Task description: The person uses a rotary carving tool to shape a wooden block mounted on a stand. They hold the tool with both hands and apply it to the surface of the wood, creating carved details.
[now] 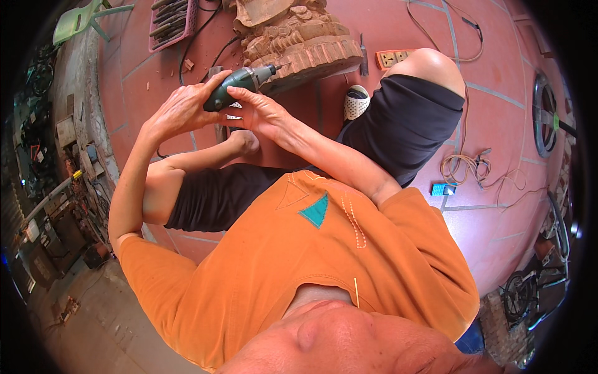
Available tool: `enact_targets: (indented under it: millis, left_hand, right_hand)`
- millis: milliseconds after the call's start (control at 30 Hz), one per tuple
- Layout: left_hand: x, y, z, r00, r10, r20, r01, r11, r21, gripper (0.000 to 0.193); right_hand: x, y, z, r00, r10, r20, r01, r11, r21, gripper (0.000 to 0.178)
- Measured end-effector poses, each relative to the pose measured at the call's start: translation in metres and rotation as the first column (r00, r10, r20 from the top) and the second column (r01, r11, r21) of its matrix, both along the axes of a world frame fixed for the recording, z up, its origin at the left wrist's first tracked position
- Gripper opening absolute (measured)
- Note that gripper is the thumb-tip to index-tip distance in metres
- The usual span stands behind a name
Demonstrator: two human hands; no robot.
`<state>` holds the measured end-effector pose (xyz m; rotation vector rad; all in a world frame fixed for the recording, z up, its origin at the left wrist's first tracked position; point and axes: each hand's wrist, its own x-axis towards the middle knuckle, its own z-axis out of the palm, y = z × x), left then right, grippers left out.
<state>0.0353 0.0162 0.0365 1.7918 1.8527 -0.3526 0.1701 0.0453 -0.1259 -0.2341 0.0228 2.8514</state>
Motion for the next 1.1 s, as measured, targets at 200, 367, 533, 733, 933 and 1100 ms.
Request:
enact_targets:
  millis: [200, 367, 533, 733, 933, 1100]
  left_hand:
    - [-0.0008, 0.0006, -0.0005, 0.998, 0.016, 0.057, -0.016, 1.0, -0.008, 0.086]
    - [-0.0015, 0.0027, -0.0004, 1.0, 0.023, 0.021, -0.021, 0.998, -0.062, 0.094]
    - [0.0006, 0.0034, 0.0008, 0.999, 0.019, 0.035, -0.017, 0.997, -0.069, 0.094]
    - [-0.0018, 0.0007, -0.002, 0.997, -0.003, 0.072, 0.004, 1.0, -0.014, 0.089]
    - [-0.0029, -0.0009, -0.0029, 0.998, -0.004, 0.063, 0.002, 1.0, 0.024, 0.084]
    - [-0.0009, 0.0, -0.0027, 1.0, 0.005, 0.011, -0.005, 1.0, 0.02, 0.082]
  right_hand:
    - [0.0008, -0.0023, 0.0, 1.0, 0.004, -0.007, -0.004, 1.0, -0.031, 0.044]
    - [0.0018, -0.0068, -0.001, 1.0, 0.0, 0.001, 0.0, 0.998, -0.062, 0.043]
    - [0.0056, -0.0074, 0.0032, 1.0, -0.01, 0.013, 0.01, 0.998, -0.062, 0.043]
    - [0.0053, -0.0059, 0.001, 1.0, 0.002, -0.007, -0.002, 0.999, -0.044, 0.041]
    - [-0.0005, -0.0025, -0.0016, 1.0, -0.011, -0.005, 0.011, 1.0, -0.006, 0.044]
    - [-0.0026, 0.0023, -0.0018, 1.0, -0.016, 0.01, 0.015, 0.999, 0.034, 0.046]
